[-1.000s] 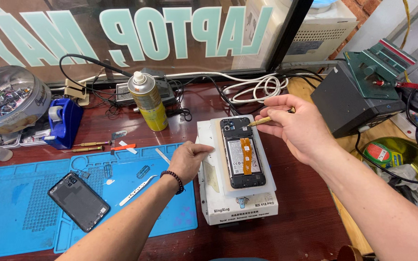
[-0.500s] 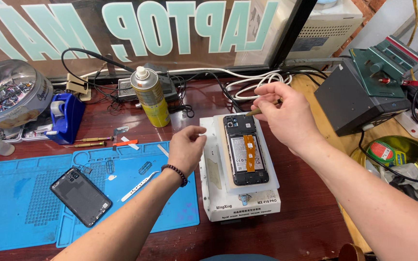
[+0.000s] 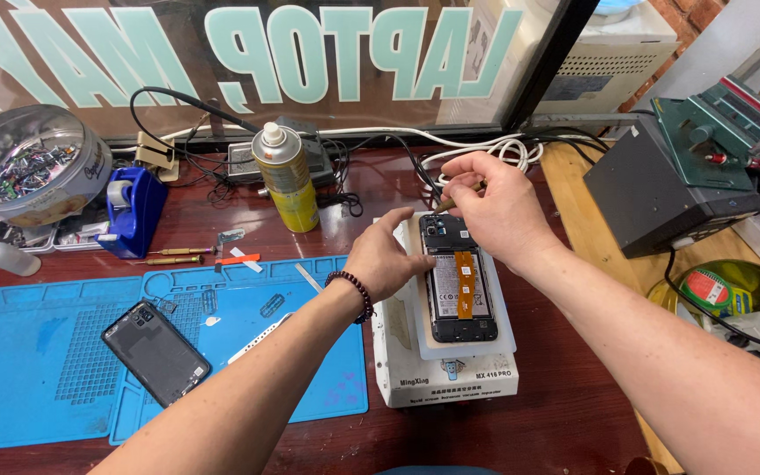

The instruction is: The person uses a metal prying tool to separate the back cover from a smartphone, then uses a screwdriver to remove screws from the internal frame. The back cover is set aside and the phone remains open on the workbench.

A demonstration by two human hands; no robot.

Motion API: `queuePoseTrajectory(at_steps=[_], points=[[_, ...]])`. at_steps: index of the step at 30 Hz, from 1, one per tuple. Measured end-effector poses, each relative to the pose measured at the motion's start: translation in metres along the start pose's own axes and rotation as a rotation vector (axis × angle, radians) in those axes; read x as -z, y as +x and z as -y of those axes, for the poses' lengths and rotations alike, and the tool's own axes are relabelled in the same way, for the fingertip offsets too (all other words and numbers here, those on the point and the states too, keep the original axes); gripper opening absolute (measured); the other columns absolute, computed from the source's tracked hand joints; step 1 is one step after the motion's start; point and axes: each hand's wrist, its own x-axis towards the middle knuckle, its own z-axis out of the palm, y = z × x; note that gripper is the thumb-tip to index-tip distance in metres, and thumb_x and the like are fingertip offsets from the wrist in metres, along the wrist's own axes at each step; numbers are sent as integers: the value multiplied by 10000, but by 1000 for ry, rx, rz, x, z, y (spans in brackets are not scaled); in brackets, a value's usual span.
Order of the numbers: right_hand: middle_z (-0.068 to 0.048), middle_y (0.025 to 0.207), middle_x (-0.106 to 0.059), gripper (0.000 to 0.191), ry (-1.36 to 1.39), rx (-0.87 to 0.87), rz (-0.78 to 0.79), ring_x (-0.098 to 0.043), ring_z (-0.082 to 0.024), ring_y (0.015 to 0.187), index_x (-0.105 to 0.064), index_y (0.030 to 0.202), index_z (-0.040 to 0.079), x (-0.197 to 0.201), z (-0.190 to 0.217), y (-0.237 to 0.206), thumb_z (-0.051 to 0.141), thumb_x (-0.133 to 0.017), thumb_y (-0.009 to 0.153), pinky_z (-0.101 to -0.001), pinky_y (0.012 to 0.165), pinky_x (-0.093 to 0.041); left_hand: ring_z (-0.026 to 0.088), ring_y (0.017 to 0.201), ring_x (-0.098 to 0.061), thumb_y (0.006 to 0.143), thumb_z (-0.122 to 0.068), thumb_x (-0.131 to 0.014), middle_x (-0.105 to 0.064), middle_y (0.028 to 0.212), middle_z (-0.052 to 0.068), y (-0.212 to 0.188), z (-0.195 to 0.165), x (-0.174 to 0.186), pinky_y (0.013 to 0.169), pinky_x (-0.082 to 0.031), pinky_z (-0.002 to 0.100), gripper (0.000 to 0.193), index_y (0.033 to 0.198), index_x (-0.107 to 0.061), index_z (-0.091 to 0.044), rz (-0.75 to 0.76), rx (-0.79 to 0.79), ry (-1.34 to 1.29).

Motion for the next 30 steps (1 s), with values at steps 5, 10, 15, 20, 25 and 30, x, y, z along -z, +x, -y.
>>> queuePoseTrajectory(at_steps=[5,10,15,20,25,30], points=[[-82,975,-726,219,-75,6,23,-743,-153,874,-676,1151,32,0,0,5,81,-596,953,-295,759,-642,167,667,-683,706,-180,-864,-715,803,98,5,5,-2,591,-571,337,930,1525,-426,-140,87,50,-128],[-151,917,-762,194,-491,268,-11,-749,-286,865,-710,1074,33,2,12,9,139,-675,915,-402,768,-584,130,486,-581,749,-167,-810,-651,693,86,11,-1,7,384,-483,319,955,1587,-362,-253,267,84,-156],[-188,898,-753,253,-707,253,145,-740,-347,869,-709,1046,45,4,28,10,279,-709,948,-438,784,-573,141,457,-589,762,-139,-818,-676,697,84,14,-3,15,363,-477,323,882,1541,-408,-198,304,58,-146],[-155,864,-756,228,-680,325,211,-746,-315,833,-700,1092,53,7,34,17,183,-633,917,-427,771,-561,143,439,-592,757,-128,-819,-672,665,78,16,0,13,359,-468,317,874,1527,-413,-201,312,81,-197],[-121,908,-777,240,-579,318,292,-760,-252,861,-717,1030,46,8,33,23,213,-661,866,-380,784,-583,146,446,-599,774,-109,-828,-658,653,81,17,1,9,367,-478,322,828,1502,-436,-146,310,104,-230],[-116,938,-770,189,-552,385,178,-738,-232,860,-750,1036,60,0,27,23,199,-644,963,-369,784,-570,140,448,-587,751,-101,-823,-642,636,69,15,3,10,376,-500,324,846,1501,-442,-189,323,96,-286]])
